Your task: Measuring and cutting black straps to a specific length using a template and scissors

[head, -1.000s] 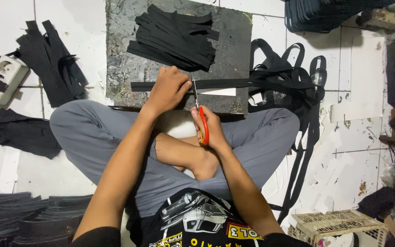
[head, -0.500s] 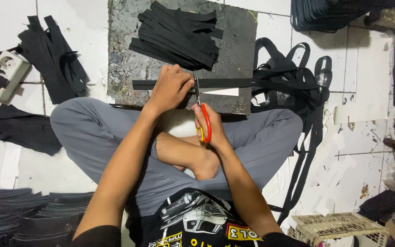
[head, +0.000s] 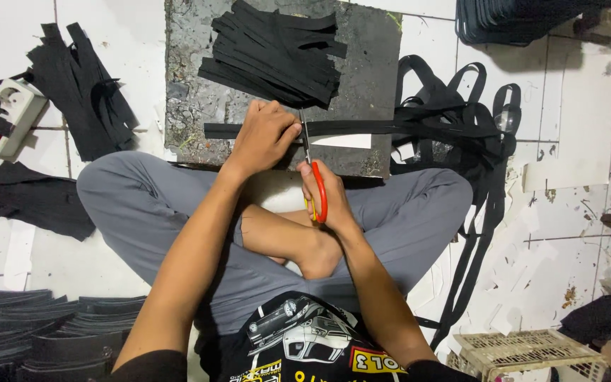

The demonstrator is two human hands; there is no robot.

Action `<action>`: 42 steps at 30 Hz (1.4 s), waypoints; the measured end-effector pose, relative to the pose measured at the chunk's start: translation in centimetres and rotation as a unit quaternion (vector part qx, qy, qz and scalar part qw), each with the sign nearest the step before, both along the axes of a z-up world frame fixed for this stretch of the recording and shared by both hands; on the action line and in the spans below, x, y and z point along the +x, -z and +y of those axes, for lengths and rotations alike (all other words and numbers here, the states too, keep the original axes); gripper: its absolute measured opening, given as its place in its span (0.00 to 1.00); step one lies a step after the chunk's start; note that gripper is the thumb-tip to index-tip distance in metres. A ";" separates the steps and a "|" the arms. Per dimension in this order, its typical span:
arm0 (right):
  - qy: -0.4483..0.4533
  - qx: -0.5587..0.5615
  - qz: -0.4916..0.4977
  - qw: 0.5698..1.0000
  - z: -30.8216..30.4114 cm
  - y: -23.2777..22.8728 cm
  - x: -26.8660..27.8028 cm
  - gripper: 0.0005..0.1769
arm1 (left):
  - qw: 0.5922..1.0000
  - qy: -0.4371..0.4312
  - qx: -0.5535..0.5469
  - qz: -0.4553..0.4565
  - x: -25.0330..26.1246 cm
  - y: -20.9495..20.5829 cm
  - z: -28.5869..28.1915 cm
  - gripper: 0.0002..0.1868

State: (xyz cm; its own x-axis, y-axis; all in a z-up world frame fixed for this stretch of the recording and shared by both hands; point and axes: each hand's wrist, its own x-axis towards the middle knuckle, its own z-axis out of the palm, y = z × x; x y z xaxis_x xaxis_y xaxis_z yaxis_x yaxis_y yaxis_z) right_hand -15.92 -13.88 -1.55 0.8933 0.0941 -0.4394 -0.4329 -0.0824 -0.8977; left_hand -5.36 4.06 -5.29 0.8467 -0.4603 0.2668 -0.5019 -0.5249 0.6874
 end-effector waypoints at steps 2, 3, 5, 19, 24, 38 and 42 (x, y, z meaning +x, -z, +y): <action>-0.002 -0.004 0.000 1.000 0.0 0.0 -0.2 0.20 | 1.000 -0.004 0.001 0.001 -0.1 0.1 0.0 0.12; -0.003 -0.009 -0.003 1.000 0.0 0.0 -0.2 0.20 | 1.000 -0.008 0.002 -0.001 0.0 0.1 -0.1 0.11; -0.002 -0.014 -0.005 1.000 0.0 0.3 -0.4 0.20 | 1.000 -0.009 0.003 0.001 0.0 -0.5 -0.2 0.12; 0.026 -0.009 0.025 0.999 -3.4 -0.1 -2.9 0.19 | 0.998 -0.041 -0.019 -0.051 0.9 -1.4 0.7 0.07; 0.092 -0.016 0.071 0.993 -7.3 -1.2 -3.9 0.22 | 0.961 -0.054 0.128 -0.240 4.4 -2.6 1.1 0.08; 0.133 -0.052 0.092 0.985 -10.0 -2.1 -2.4 0.22 | 0.970 -0.063 0.110 -0.207 1.4 -2.6 -7.7 0.21; 0.119 -0.053 0.053 0.990 -9.8 -0.5 -3.9 0.20 | 0.981 0.005 0.082 -0.176 -3.4 -1.4 -9.1 0.25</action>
